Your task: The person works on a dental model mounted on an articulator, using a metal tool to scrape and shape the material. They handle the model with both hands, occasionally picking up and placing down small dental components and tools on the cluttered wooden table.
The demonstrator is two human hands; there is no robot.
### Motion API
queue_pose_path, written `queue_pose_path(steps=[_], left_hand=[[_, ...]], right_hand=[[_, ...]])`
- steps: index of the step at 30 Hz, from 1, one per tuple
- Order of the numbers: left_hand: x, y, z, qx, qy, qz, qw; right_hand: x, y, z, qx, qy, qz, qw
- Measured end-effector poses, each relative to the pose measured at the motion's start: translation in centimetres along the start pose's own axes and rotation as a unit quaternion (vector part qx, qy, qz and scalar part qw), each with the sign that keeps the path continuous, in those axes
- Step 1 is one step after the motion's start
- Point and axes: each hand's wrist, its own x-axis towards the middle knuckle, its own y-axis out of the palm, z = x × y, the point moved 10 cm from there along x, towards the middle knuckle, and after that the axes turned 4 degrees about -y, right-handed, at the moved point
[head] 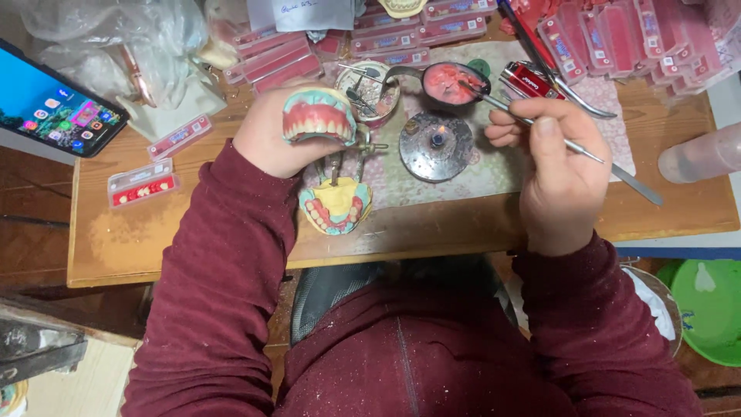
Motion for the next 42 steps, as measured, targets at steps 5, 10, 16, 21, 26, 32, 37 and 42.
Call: queue_pose_path(steps=[5, 10, 16, 21, 26, 32, 37, 42], left_hand=[[0.1, 0.2, 0.7, 0.022, -0.011, 0.004, 1.000], [0.1, 0.2, 0.2, 0.040, 0.015, 0.006, 0.999], [-0.1, 0.1, 0.0, 0.057, 0.029, -0.011, 0.998], [0.0, 0.0, 0.1, 0.074, 0.008, -0.023, 0.997], [0.0, 0.0, 0.0, 0.077, 0.012, -0.028, 0.997], [0.0, 0.0, -0.1, 0.075, 0.021, -0.029, 0.997], [0.0, 0.1, 0.0, 0.076, 0.011, -0.026, 0.997], [0.0, 0.0, 0.0, 0.082, 0.017, -0.027, 0.996]], right_hand=[[0.5, 1.4, 0.7, -0.059, -0.008, 0.032, 0.998], [0.5, 1.8, 0.3, -0.071, -0.008, 0.039, 0.997], [0.5, 2.1, 0.0, -0.072, 0.002, 0.039, 0.997], [0.4, 1.5, -0.8, -0.019, 0.011, 0.032, 0.999], [0.3, 0.8, -1.2, 0.003, 0.013, 0.021, 1.000], [0.2, 0.5, -1.5, 0.034, 0.021, 0.011, 0.999], [0.2, 0.1, -2.0, 0.064, 0.042, 0.007, 0.997], [0.3, -0.2, -3.1, 0.105, 0.100, -0.017, 0.989]])
